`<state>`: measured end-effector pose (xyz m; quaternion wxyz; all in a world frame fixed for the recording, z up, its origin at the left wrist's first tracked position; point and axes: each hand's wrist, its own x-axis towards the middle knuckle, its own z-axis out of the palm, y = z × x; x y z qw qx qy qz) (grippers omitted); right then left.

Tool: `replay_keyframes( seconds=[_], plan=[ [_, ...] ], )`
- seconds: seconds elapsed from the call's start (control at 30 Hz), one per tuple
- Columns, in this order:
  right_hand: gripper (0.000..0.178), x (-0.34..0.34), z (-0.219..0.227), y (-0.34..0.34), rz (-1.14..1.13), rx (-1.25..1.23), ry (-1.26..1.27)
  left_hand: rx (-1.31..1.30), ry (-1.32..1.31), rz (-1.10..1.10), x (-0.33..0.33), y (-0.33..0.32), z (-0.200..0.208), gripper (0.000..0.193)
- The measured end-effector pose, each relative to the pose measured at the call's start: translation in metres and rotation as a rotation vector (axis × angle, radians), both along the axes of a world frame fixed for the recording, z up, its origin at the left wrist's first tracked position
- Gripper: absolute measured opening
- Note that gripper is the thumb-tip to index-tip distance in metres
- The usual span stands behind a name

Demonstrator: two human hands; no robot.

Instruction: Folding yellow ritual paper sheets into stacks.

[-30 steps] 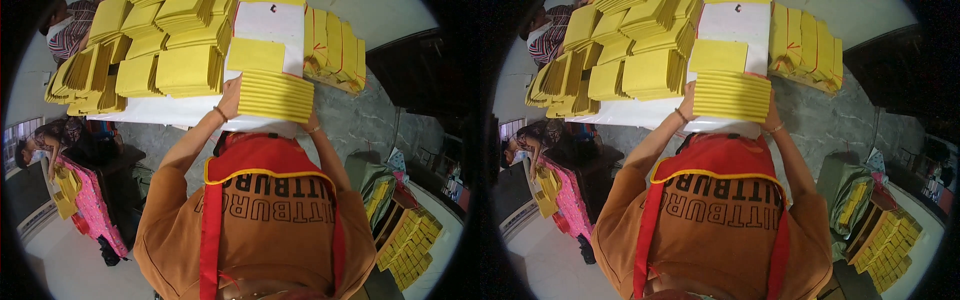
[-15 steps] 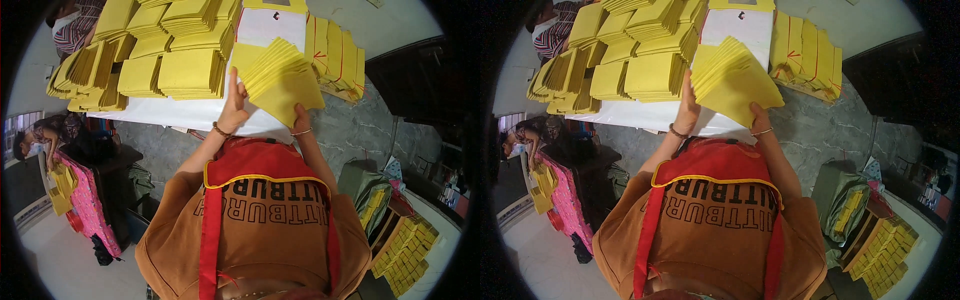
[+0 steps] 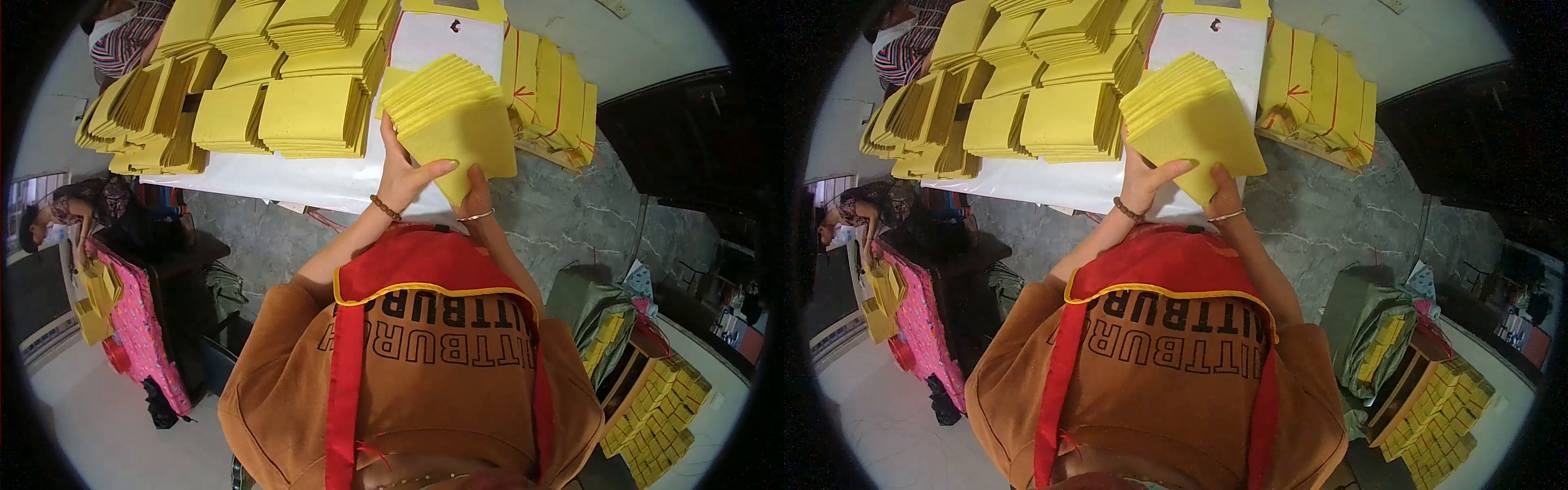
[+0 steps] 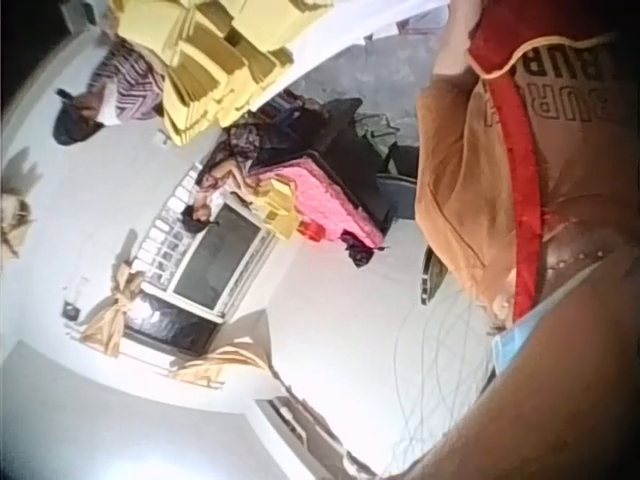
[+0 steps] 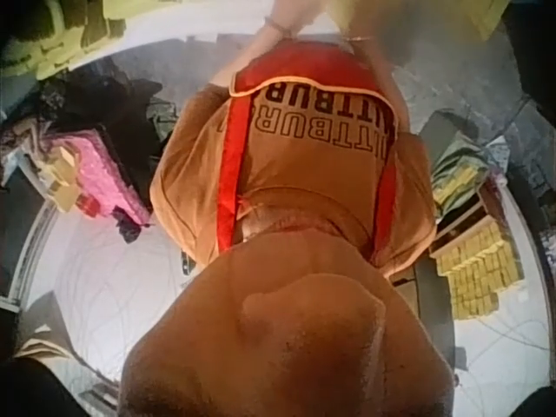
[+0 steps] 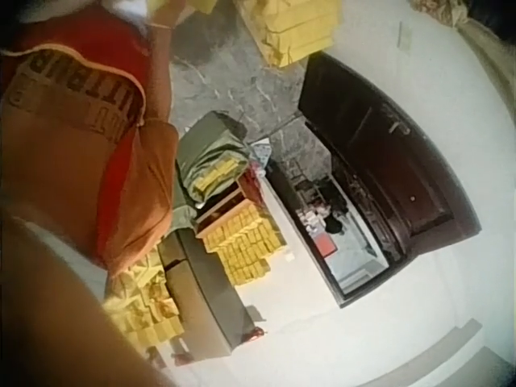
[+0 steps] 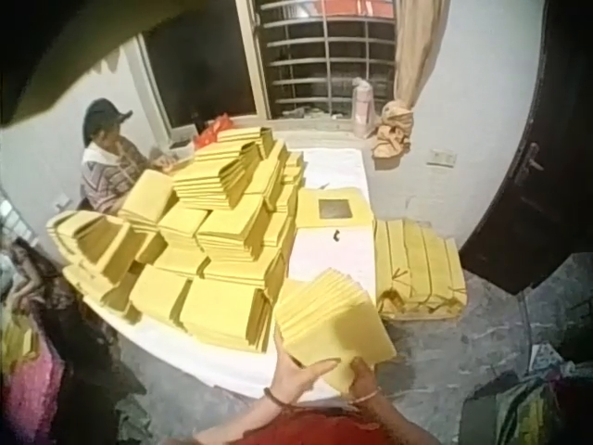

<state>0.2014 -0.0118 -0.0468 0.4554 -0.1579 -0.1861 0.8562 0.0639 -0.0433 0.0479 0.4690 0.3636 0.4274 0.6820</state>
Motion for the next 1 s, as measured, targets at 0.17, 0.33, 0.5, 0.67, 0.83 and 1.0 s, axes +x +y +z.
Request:
replay_keyframes(
  seconds=[0.17,0.33,0.5,0.67,0.83,1.0],
  plan=[
    [0.048,0.009,-0.006,0.0,-0.014,0.037,-0.054,-0.025,0.031,-0.017,-0.01,0.012,0.003,0.097],
    [0.104,0.056,0.012,0.03,-0.12,0.479,-0.507,0.038,0.278,-0.128,-0.031,0.013,-0.006,0.096],
    [0.127,0.056,0.06,0.045,0.13,0.717,-0.844,0.102,0.55,-0.229,-0.035,0.005,-0.031,0.101],
    [0.117,0.046,0.032,0.039,0.352,0.812,-1.036,0.203,0.976,-0.312,-0.036,0.003,-0.042,0.091],
    [0.097,0.046,0.009,0.035,0.003,1.495,-1.269,0.254,1.188,-0.319,-0.046,0.006,-0.064,0.088],
    [0.088,0.045,0.01,0.033,0.187,1.01,-1.222,0.166,1.162,-0.339,-0.042,0.004,-0.087,0.087]
  ],
)
